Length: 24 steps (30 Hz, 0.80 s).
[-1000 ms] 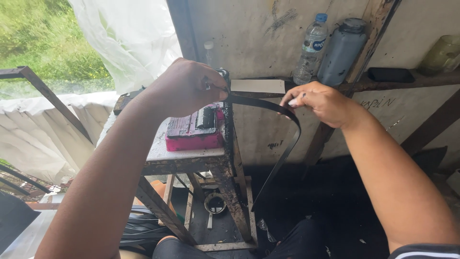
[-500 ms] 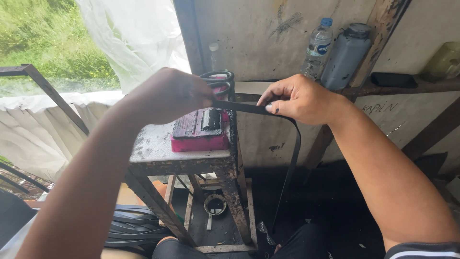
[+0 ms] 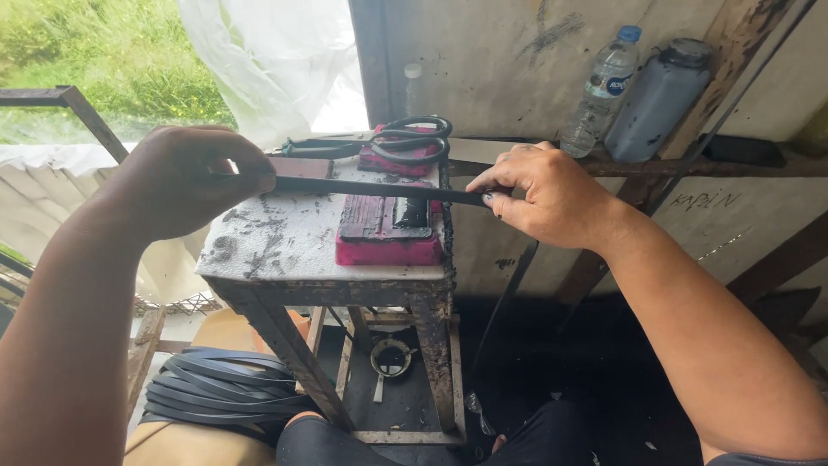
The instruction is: Applying edge paint to long leather straps using a manual roller applicator and hanging them on a rack to dry.
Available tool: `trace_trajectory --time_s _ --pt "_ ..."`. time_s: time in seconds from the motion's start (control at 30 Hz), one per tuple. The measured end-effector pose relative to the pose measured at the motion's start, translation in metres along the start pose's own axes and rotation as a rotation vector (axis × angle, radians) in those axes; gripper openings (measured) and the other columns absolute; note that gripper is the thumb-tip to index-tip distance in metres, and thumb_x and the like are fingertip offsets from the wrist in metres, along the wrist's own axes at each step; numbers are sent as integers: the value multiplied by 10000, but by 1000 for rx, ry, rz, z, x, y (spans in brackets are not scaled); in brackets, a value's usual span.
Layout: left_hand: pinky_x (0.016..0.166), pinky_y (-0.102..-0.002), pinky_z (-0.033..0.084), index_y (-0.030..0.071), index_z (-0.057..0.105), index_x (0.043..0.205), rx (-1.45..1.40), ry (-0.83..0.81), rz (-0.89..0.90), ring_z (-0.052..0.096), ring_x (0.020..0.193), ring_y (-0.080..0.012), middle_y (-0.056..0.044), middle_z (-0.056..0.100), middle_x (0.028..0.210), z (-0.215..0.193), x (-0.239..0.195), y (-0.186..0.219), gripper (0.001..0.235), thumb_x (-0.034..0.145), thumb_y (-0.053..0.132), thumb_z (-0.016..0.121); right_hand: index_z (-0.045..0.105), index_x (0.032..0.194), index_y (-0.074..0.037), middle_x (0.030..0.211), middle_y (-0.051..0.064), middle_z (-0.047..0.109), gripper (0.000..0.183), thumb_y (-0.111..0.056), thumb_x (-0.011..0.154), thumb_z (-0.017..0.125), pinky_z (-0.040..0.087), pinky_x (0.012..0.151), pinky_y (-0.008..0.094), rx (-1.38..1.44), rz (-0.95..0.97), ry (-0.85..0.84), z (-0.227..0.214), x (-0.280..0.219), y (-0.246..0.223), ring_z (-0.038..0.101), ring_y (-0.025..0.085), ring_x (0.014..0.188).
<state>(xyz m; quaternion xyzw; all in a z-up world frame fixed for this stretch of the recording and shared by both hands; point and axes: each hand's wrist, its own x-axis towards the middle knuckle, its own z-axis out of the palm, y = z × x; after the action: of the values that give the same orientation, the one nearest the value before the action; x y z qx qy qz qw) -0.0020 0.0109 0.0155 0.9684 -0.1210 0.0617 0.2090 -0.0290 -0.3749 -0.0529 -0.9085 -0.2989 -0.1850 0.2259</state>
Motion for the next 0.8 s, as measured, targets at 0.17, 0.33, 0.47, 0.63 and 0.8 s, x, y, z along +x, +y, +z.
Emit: trace_trajectory --time_s 0.17,0.33,0.47,0.63,0.8 --pt "784 -348 506 209 840 910 12 74 163 677 787 -181 21 787 914 10 4 -31 104 901 288 774 787 1148 -184 774 -41 650 321 -59 872 682 376 1055 418 -32 -59 33 4 1 -6 629 161 854" --pt "1057 -403 278 289 845 910 154 120 313 630 1017 -157 81 785 941 20 9 -47 104 912 334 752 791 1129 -173 769 -53 654 327 -14 862 689 374 1054 428 -49 -137 54 8 3 -6 638 144 835" --pt "1028 -385 274 350 844 884 209 104 302 590 1013 -159 123 782 932 28 8 -44 149 939 395 713 798 1114 -169 740 -58 629 324 2 862 687 370 1045 419 -51 -148 53 8 0 -3 617 134 806" --pt "992 -385 303 368 836 886 278 75 342 592 982 -173 126 789 976 34 9 -27 182 949 444 683 799 1109 -188 777 -56 621 324 -22 851 697 364 985 381 -73 -117 67 -1 -11 3 613 145 840" --pt "975 -378 291 348 821 835 268 56 428 598 972 -171 122 766 863 42 14 -9 184 938 453 710 801 1109 -139 751 -10 638 322 18 843 712 437 942 358 -62 -80 101 -16 -28 6 597 172 796"
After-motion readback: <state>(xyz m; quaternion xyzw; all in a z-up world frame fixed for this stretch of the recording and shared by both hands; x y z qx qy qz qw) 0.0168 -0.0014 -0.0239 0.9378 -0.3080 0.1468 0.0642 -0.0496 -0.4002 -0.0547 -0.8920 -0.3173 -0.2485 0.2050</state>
